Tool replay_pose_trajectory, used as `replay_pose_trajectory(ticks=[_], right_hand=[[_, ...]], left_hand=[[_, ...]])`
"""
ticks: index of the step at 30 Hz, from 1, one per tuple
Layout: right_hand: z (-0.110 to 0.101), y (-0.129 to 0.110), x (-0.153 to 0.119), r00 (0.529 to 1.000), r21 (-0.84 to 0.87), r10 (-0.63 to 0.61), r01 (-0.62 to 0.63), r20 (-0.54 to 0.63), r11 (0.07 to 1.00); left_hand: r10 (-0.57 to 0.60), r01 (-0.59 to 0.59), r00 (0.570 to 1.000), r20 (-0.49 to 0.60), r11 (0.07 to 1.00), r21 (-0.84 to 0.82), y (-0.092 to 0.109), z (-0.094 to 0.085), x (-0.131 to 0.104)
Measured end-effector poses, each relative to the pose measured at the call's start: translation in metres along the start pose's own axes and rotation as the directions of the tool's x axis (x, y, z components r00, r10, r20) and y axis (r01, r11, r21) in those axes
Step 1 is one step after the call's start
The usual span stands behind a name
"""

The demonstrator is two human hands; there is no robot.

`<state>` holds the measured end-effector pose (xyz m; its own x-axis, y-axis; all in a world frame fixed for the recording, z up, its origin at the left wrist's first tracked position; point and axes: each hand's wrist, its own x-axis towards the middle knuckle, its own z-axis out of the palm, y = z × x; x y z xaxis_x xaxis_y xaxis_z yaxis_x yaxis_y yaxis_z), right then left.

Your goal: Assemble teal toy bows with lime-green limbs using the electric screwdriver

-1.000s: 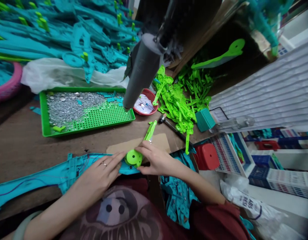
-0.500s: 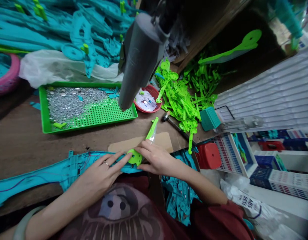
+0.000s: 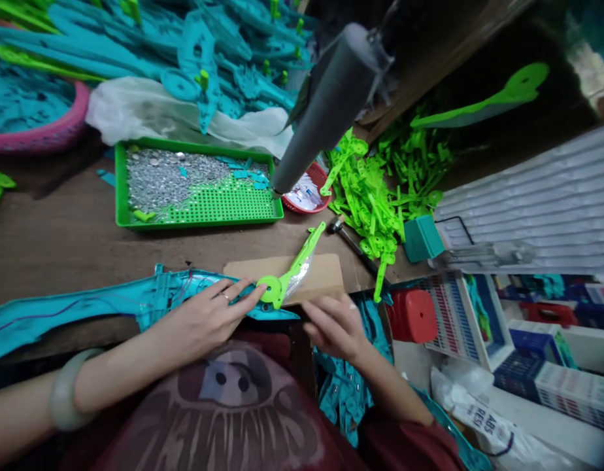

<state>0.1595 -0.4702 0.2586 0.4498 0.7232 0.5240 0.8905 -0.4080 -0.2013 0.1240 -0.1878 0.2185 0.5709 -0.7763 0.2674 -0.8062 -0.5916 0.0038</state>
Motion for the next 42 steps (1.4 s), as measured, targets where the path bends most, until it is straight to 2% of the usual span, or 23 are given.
replay_pose_trajectory(ticks=[1, 3, 4, 6, 8, 12, 14, 16, 18, 21, 27, 29, 30, 32, 33, 34, 35, 36, 37, 38, 39, 40, 42], right_hand=[[-0.005, -0.006, 0.002, 0.996, 0.017, 0.079, -0.078, -0.047, 0.997], [-0.01, -0.012, 0.009, 0.99, 0.034, 0.138, -0.139, 0.033, 0.99], [-0.009, -0.011, 0.014, 0.986, 0.03, 0.097, -0.102, 0.138, 0.994], [-0.004, -0.001, 0.02, 0.935, 0.015, -0.036, 0.033, 0.354, 0.999], [0.004, 0.014, 0.02, 0.876, 0.0, -0.142, 0.16, 0.461, 0.987], [0.018, 0.039, 0.01, 0.838, 0.048, -0.331, 0.346, 0.434, 0.937], [0.026, 0.047, 0.006, 0.84, 0.139, -0.373, 0.347, 0.394, 0.928], [0.032, 0.053, 0.007, 0.828, 0.241, -0.369, 0.29, 0.422, 0.926], [0.036, 0.056, 0.011, 0.789, 0.281, -0.371, 0.26, 0.489, 0.924], [0.04, 0.058, 0.015, 0.741, 0.271, -0.409, 0.309, 0.532, 0.912], [0.033, 0.052, 0.019, 0.797, 0.279, -0.404, 0.304, 0.449, 0.911], [0.022, 0.05, 0.021, 0.811, 0.278, -0.368, 0.263, 0.456, 0.924], [0.016, 0.051, 0.021, 0.843, 0.266, -0.306, 0.202, 0.443, 0.942], [0.007, 0.057, 0.022, 0.94, 0.194, 0.02, -0.091, 0.34, 0.977], [0.005, 0.062, 0.022, 0.927, 0.176, 0.271, -0.321, 0.26, 0.931], [0.005, 0.068, 0.022, 0.828, 0.199, 0.524, -0.558, 0.199, 0.806], [0.006, 0.075, 0.023, 0.658, 0.272, 0.731, -0.748, 0.181, 0.606], [0.009, 0.082, 0.025, 0.468, 0.37, 0.855, -0.852, 0.223, 0.37], [0.013, 0.088, 0.027, 0.321, 0.461, 0.895, -0.874, 0.31, 0.153], [0.017, 0.094, 0.03, 0.234, 0.527, 0.884, -0.85, 0.404, -0.016], [0.021, 0.098, 0.034, 0.193, 0.567, 0.858, -0.813, 0.476, -0.132], [0.024, 0.101, 0.038, 0.183, 0.59, 0.834, -0.783, 0.521, -0.197], [0.028, 0.104, 0.046, 0.202, 0.602, 0.795, -0.762, 0.572, -0.24]], left_hand=[[-0.002, 0.002, 1.0, 0.005, 1.0, -0.002, 0.0, 0.001, 0.0], [-0.014, 0.014, 1.0, 0.01, 1.0, -0.008, 0.001, 0.001, 0.0], [-0.019, 0.02, 1.0, 0.012, 1.0, -0.01, 0.001, 0.001, 0.0], [-0.021, 0.021, 0.999, 0.025, 1.0, -0.011, 0.001, 0.001, 0.0], [-0.017, 0.018, 0.999, 0.035, 0.999, -0.028, -0.001, 0.001, 0.001], [-0.029, 0.028, 0.999, -0.016, 0.994, -0.102, -0.004, 0.002, 0.002], [-0.051, 0.042, 0.997, -0.05, 0.986, -0.158, -0.005, 0.003, 0.001], [-0.059, 0.046, 0.996, -0.06, 0.981, -0.191, -0.006, 0.004, 0.001], [-0.043, 0.035, 0.998, -0.046, 0.985, -0.167, -0.006, 0.004, 0.0], [-0.033, 0.031, 0.999, -0.017, 0.991, -0.127, -0.004, 0.005, -0.001], [-0.067, 0.077, 0.997, 0.049, 0.971, -0.226, -0.001, 0.006, -0.003], [-0.061, 0.069, 0.997, 0.044, 0.979, -0.194, -0.001, 0.006, -0.004], [-0.053, 0.057, 0.998, 0.031, 0.986, -0.156, 0.0, 0.005, -0.004], [-0.02, 0.02, 1.0, -0.003, 0.997, -0.069, 0.002, 0.004, -0.006], [-0.001, 0.001, 1.0, -0.015, 1.0, -0.028, 0.004, 0.003, -0.008], [0.016, -0.016, 1.0, -0.026, 1.0, 0.003, 0.006, 0.003, -0.01], [0.026, -0.025, 0.999, -0.036, 0.999, 0.022, 0.008, 0.003, -0.012], [0.026, -0.025, 0.998, -0.05, 0.999, 0.03, 0.01, 0.004, -0.015], [0.019, -0.018, 0.998, -0.063, 0.999, 0.03, 0.011, 0.004, -0.017], [0.008, -0.006, 0.997, -0.076, 1.0, 0.023, 0.012, 0.005, -0.018], [-0.001, 0.002, 0.996, -0.086, 1.0, 0.013, 0.013, 0.006, -0.02], [-0.005, 0.005, 0.995, -0.096, 1.0, 0.002, 0.013, 0.006, -0.021], [-0.004, 0.002, 0.994, -0.11, 1.0, -0.013, 0.013, 0.007, -0.021]])
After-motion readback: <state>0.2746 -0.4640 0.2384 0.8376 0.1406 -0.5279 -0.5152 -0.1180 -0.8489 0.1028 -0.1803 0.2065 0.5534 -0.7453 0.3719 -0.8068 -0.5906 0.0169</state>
